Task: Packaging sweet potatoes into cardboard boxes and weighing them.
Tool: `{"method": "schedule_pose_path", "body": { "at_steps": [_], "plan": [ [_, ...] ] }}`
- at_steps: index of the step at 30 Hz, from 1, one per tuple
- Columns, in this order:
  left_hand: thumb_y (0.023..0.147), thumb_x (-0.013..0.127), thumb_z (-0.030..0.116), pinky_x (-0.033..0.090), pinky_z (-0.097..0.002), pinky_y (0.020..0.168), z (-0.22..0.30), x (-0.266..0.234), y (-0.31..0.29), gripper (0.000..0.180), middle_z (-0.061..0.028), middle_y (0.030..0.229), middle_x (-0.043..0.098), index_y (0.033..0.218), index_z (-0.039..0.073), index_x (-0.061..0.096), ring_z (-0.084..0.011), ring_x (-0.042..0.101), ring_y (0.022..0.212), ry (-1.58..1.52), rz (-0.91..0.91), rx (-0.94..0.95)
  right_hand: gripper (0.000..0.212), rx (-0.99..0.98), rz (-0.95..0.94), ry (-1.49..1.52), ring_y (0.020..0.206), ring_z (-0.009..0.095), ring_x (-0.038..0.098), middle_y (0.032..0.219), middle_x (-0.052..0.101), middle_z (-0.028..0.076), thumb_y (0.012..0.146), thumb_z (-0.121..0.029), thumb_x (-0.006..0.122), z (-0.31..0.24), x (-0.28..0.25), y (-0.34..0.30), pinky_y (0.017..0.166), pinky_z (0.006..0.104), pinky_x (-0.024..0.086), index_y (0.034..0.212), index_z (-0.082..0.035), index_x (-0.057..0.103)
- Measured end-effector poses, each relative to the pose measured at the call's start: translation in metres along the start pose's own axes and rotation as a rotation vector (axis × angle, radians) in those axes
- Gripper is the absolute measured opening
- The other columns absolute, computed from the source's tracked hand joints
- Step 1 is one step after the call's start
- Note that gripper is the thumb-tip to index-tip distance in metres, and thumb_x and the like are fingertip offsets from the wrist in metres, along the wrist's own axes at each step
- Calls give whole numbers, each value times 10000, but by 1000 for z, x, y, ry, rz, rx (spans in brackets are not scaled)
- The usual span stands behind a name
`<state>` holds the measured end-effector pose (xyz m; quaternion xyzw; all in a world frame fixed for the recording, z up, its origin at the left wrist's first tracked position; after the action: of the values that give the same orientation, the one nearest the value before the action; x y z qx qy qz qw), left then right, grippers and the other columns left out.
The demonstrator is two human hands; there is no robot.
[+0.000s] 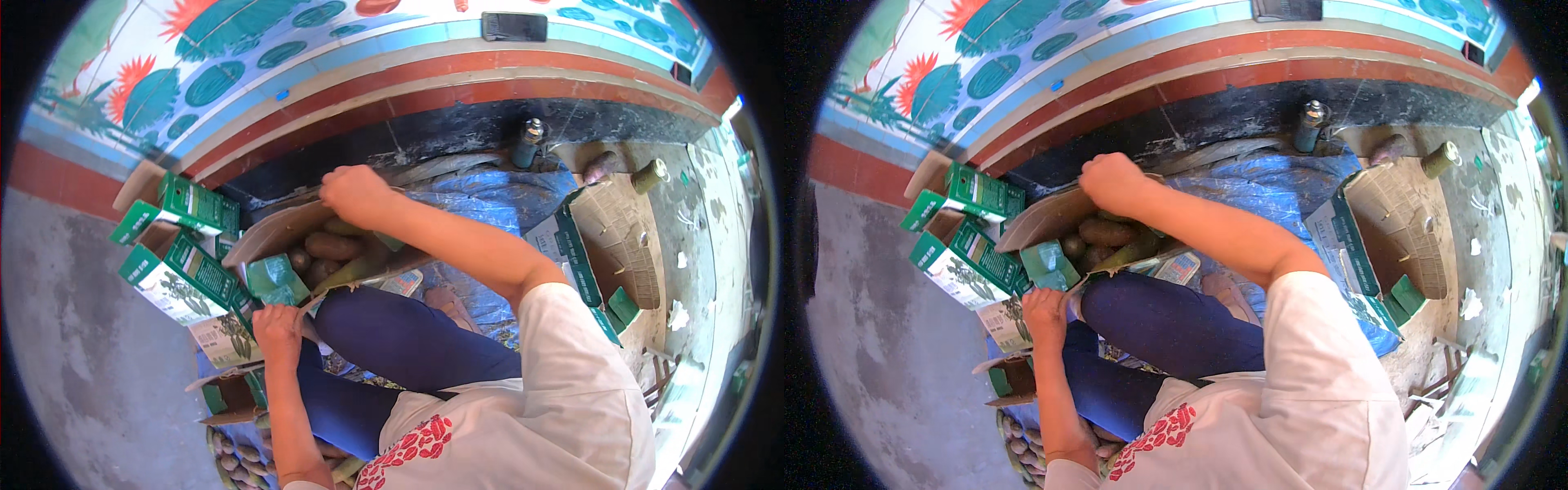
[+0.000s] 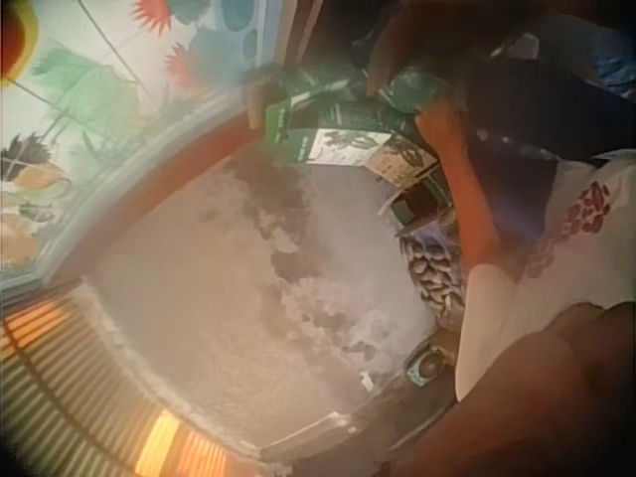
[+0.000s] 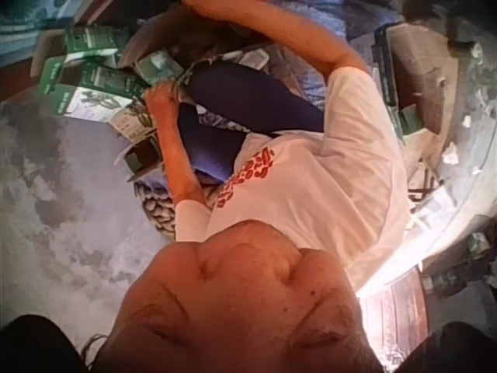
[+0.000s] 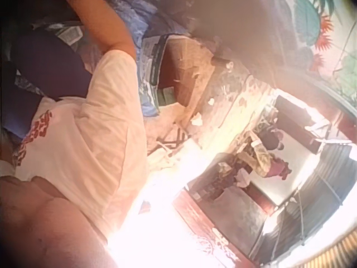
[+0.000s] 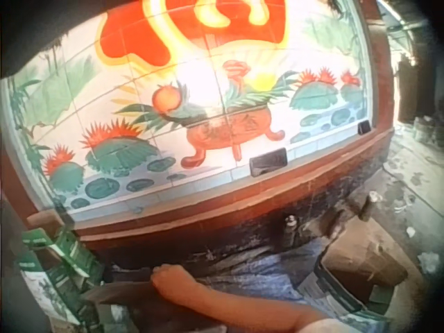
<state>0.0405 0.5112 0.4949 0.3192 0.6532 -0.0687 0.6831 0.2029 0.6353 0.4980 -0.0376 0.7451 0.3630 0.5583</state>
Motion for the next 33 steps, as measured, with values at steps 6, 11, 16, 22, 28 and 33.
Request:
{"method": "schedule_pose_path", "body": {
  "at_steps": [6,11,16,22,28,33],
  "plan": [
    [597,705,102,371,-372,662,46,-3,74,155,-25,706,559,697,107,586,-227,532,715,-7,8,277,100,357,80,21,839,274,618,809,612,101,761,-149,582,80,-75,-93,697,389,511,743,-79,651],
    [620,706,112,391,-381,719,101,28,136,144,-33,713,566,702,108,587,-228,545,738,-124,18,459,92,735,28,-155,779,296,628,804,613,109,756,-129,574,145,-109,-192,681,403,513,756,-75,648],
    [731,692,120,387,-423,948,131,58,180,77,-65,756,631,753,72,638,-251,591,781,-233,-63,391,76,903,-275,-335,723,279,639,768,611,116,750,-114,571,189,-61,-300,623,402,519,748,-64,628],
    [761,678,129,379,-431,955,94,43,160,91,-80,846,653,831,76,655,-259,601,871,-372,-42,248,79,896,-39,-483,697,265,632,746,598,95,805,-131,539,202,-123,-309,599,386,523,748,-81,562],
    [782,651,117,423,-391,891,19,63,101,107,-125,877,647,865,50,663,-300,601,876,-475,-118,-58,149,1015,33,-451,828,283,617,931,605,111,803,-183,620,230,-166,-373,696,426,512,910,-86,582],
    [819,618,109,465,-335,786,-35,86,55,131,-142,885,654,898,16,666,-274,617,845,-615,-128,-287,517,1236,-92,-768,1006,272,554,1132,569,100,757,-212,690,241,-197,-454,850,425,451,1226,-118,493]
  ]
}}
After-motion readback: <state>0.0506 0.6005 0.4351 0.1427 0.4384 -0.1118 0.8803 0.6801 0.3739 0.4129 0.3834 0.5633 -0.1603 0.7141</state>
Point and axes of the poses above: each hand's wrist, its own y-axis towards the middle knuckle, its own x-axis out of the palm, z = x × y, the point moved 10 cm from there along y, towards the middle knuckle
